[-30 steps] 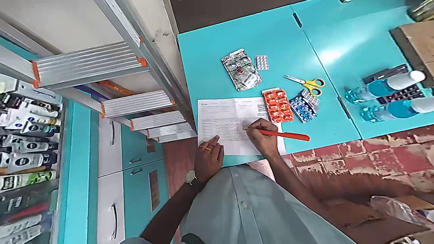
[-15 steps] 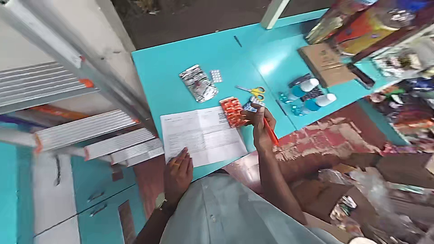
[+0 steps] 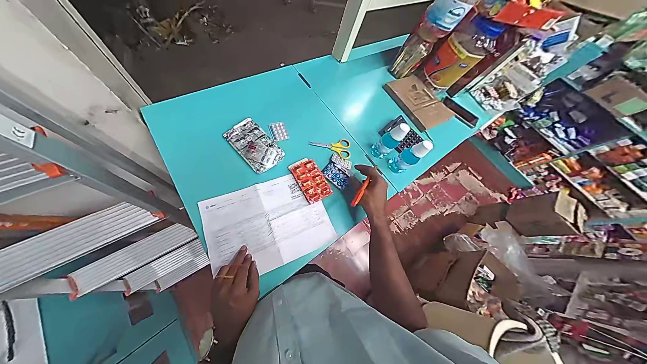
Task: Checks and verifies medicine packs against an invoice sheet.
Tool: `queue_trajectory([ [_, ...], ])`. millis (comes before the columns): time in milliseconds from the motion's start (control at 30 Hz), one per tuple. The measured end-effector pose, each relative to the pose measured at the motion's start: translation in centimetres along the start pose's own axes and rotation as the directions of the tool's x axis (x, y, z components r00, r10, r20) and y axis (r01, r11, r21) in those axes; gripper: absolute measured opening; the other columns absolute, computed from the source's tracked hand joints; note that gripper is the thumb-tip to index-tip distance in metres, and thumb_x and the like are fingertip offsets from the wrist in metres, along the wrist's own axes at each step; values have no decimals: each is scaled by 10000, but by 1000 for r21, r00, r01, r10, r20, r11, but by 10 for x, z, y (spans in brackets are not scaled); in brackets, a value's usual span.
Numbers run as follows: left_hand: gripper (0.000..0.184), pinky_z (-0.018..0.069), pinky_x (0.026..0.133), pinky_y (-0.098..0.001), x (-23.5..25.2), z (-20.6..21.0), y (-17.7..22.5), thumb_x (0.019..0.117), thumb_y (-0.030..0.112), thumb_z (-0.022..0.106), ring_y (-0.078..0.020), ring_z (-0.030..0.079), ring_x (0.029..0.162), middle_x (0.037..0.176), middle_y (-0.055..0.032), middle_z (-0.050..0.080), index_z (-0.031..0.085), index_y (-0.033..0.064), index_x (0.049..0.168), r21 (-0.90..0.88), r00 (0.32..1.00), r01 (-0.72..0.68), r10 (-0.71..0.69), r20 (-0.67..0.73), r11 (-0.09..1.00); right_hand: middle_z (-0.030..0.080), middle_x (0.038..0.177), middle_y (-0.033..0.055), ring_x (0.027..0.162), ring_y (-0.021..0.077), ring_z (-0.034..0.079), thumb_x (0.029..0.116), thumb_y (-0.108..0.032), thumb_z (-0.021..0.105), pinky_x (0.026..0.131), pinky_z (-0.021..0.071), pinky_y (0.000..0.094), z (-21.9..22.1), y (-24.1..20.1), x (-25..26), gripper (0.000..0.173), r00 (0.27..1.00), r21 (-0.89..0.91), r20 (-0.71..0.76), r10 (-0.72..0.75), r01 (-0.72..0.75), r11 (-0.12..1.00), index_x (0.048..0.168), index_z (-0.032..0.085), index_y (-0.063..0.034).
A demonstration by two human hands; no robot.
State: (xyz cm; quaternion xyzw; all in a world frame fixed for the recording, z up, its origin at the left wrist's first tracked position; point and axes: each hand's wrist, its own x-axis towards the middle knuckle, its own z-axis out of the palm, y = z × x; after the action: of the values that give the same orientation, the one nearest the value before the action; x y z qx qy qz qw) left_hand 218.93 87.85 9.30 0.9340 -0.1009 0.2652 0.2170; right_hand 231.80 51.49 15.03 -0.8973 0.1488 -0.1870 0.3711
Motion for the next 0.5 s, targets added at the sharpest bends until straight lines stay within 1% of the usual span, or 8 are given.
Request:
queue_trajectory([
  [67,297,565,796,-418,0,2,0,974,196,570,-304,743,892,1204,-140,747,794,8,1029,-27,1000,-4,5,12,1000,727,1039,170,818,291,691,936,-166,706,743,559,506,2,6,-2,283,998,-17,-57,-4,3,1000,1190,713,-41],
  [133,296,558,798,-412,0,3,1,977,186,569,-313,737,894,1204,-162,742,790,-6,1023,-46,1000,-14,15,19,999,738,1070,163,903,285,714,950,-166,692,805,577,474,2,10,-5,236,969,11,-243,-29,33,999,1138,734,-30],
  [233,292,561,809,-401,0,2,0,975,189,572,-302,741,905,1212,-147,742,793,3,1018,-40,1000,-9,9,20,999,736,1006,140,867,229,717,956,-168,698,774,586,422,-12,13,-3,184,909,49,-417,-18,42,998,1041,722,-7],
  [300,293,566,831,-428,2,2,3,974,194,573,-307,742,918,1217,-133,743,791,7,1031,-24,1000,-2,3,22,1000,722,994,136,869,195,705,988,-186,659,798,589,396,-26,13,-2,240,928,123,-374,5,44,991,1096,684,27],
  [367,284,569,888,-442,-1,-4,2,973,193,581,-298,747,949,1221,-114,745,791,20,1053,15,999,10,-10,36,1000,709,894,68,767,136,689,1068,-215,480,717,594,345,-22,5,-11,298,957,310,-289,6,88,947,1166,618,29],
  [433,262,568,899,-417,1,-3,3,974,193,599,-267,742,957,1233,-89,743,793,46,1071,18,999,19,-20,44,1000,692,752,-36,647,87,668,1105,-317,182,652,586,302,-8,-13,-25,461,985,599,-172,-19,120,791,1179,567,-74],
  [467,256,572,880,-409,2,-2,3,967,194,605,-260,744,947,1225,-85,747,797,54,1064,19,999,23,-24,37,1000,693,742,-56,643,83,662,1099,-402,99,653,580,294,0,-25,-38,563,996,708,-71,-45,82,702,1172,582,-123],
  [500,254,574,868,-406,1,0,2,969,195,605,-261,743,946,1221,-86,748,797,57,1061,12,999,28,-28,33,1000,700,773,-64,677,83,666,1090,-472,102,675,581,296,11,-38,-54,616,995,765,37,-91,31,643,1132,625,-150],
])
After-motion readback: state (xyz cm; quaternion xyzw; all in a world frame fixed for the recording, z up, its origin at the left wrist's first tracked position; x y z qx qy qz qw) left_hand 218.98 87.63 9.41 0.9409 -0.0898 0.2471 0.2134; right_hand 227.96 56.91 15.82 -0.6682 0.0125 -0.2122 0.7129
